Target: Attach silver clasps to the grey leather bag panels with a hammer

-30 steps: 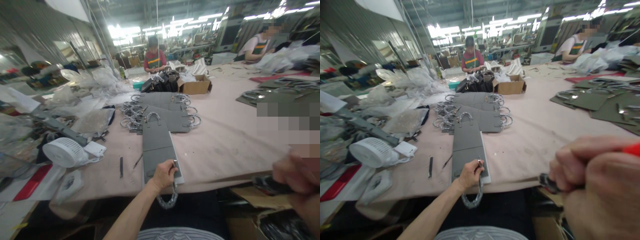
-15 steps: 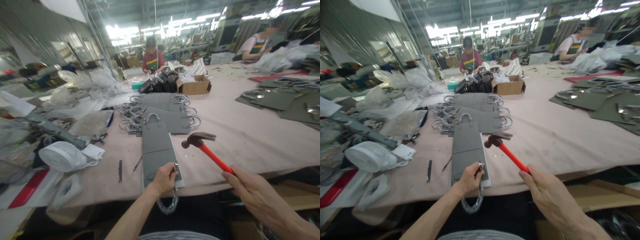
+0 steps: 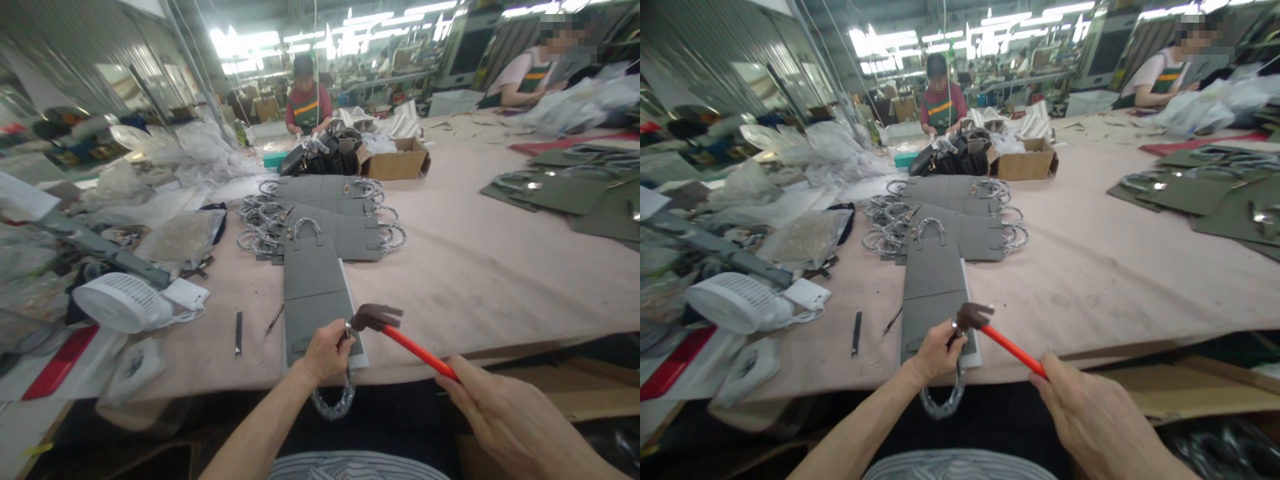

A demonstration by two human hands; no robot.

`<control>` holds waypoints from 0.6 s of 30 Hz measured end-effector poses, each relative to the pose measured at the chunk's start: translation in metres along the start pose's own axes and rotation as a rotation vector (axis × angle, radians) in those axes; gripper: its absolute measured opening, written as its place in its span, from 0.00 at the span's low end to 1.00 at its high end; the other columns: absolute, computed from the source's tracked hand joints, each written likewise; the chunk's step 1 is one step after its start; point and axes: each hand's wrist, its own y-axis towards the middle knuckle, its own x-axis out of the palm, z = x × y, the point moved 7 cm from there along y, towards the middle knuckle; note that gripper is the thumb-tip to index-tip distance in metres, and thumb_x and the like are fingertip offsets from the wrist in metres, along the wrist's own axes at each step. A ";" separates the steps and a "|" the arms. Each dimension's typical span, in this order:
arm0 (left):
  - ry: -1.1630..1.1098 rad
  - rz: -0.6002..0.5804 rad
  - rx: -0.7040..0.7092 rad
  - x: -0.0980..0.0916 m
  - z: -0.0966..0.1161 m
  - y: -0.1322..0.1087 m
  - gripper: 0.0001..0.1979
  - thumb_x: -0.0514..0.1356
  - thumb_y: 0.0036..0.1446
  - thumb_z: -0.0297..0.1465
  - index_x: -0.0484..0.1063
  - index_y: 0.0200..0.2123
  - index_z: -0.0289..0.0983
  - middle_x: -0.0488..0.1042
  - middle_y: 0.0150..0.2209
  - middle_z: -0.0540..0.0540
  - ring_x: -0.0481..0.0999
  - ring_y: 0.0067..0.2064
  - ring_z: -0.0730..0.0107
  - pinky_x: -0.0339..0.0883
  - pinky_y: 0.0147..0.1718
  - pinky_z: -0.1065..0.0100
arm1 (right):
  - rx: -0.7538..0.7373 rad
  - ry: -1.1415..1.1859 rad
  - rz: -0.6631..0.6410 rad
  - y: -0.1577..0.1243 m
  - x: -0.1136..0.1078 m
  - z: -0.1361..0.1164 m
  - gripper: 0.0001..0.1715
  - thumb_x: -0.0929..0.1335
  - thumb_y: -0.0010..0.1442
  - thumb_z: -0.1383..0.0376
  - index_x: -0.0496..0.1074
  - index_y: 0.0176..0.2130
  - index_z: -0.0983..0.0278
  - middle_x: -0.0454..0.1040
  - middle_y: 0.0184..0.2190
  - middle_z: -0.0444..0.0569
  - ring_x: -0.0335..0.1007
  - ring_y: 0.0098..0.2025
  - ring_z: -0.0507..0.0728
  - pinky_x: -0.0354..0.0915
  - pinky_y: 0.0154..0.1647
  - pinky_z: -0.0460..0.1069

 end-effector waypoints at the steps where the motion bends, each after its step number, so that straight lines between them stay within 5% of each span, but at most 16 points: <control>1: -0.005 0.003 -0.003 0.000 0.000 0.000 0.07 0.59 0.57 0.24 0.73 0.39 0.39 0.76 0.34 0.45 0.78 0.36 0.64 0.74 0.39 0.66 | 0.027 -0.007 -0.029 0.002 0.002 0.008 0.20 0.58 0.67 0.48 0.64 0.31 0.57 0.69 0.16 0.44 0.64 0.16 0.56 0.46 0.21 0.50; 6: -0.008 0.013 -0.012 0.001 0.004 0.000 0.08 0.59 0.57 0.24 0.72 0.40 0.39 0.77 0.35 0.45 0.79 0.37 0.64 0.74 0.41 0.66 | 0.170 0.074 -0.134 0.033 0.037 0.054 0.20 0.56 0.69 0.55 0.65 0.29 0.59 0.73 0.22 0.47 0.70 0.24 0.57 0.58 0.27 0.49; 10: 0.008 -0.009 -0.029 0.002 0.006 0.002 0.08 0.59 0.57 0.24 0.72 0.40 0.40 0.77 0.36 0.46 0.79 0.38 0.64 0.74 0.42 0.66 | 0.208 -0.021 -0.057 0.074 0.070 0.070 0.16 0.59 0.68 0.60 0.70 0.34 0.63 0.76 0.28 0.54 0.73 0.30 0.61 0.63 0.32 0.52; 14: -0.010 -0.030 -0.056 -0.001 0.007 0.003 0.06 0.59 0.60 0.25 0.71 0.40 0.40 0.78 0.39 0.45 0.79 0.41 0.64 0.74 0.43 0.66 | 0.073 -0.084 0.166 0.094 0.081 0.035 0.22 0.62 0.66 0.62 0.68 0.55 0.69 0.70 0.55 0.68 0.69 0.52 0.70 0.64 0.51 0.61; 18: -0.064 -0.027 -0.060 0.001 0.008 0.001 0.07 0.58 0.62 0.26 0.73 0.42 0.39 0.79 0.42 0.44 0.79 0.44 0.63 0.73 0.46 0.64 | -0.239 0.051 0.201 0.087 0.116 -0.026 0.27 0.63 0.65 0.64 0.65 0.61 0.66 0.68 0.60 0.63 0.64 0.61 0.68 0.62 0.60 0.62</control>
